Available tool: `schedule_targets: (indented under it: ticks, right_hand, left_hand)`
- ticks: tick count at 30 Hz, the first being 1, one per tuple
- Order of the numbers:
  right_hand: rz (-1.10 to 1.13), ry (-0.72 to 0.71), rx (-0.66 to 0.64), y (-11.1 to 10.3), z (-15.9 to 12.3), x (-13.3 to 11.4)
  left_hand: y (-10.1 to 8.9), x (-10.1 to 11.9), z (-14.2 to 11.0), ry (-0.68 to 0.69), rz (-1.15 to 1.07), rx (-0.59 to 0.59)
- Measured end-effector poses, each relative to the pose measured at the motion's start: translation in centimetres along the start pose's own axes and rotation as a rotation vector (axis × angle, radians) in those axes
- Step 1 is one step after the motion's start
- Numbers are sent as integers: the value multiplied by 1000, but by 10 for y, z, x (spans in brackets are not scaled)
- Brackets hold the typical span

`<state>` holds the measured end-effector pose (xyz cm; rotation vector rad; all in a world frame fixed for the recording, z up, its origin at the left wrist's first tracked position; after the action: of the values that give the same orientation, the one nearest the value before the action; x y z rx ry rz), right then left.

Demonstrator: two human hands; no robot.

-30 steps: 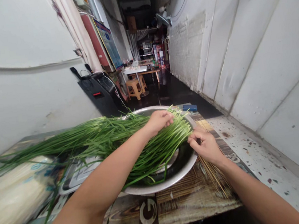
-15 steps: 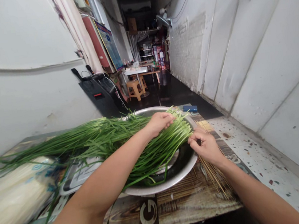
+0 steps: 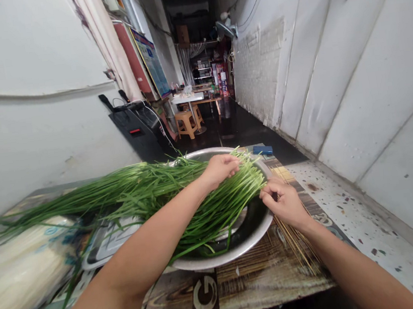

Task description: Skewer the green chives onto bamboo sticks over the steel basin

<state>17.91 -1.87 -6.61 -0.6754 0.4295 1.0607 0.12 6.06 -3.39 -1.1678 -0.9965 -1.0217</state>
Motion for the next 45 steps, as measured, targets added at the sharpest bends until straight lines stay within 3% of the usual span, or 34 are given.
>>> schedule_targets:
  ticks: [19,26,33,39,45]
  right_hand:
    - [11,-7,23,-1,0,-1]
    - [17,10,33,-1,-1,-1]
    - [5,38,29,-1,-1,-1]
    - [-7,7,44,1,0,0]
    - [-28,16,31,2,-1,3]
  left_hand:
    - [-3,2,-4,26,-31,78]
    - [-4,-3,-4,109,40,73]
    - [-8,7,-7,287,239,8]
    - [-32,2,13,567,761,256]
    - [-21,-9,16,549,931,250]
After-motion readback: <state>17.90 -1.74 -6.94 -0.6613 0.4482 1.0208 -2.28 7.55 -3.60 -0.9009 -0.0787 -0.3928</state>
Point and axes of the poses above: each hand's wrist, its own z-axis towards the middle knuckle, its own y-axis out of the palm, x = y × z, the point moved 2 cm from there along z, towards the middle knuckle, and after that the axes turned 14 degrees about x, right-handed, at the moved point
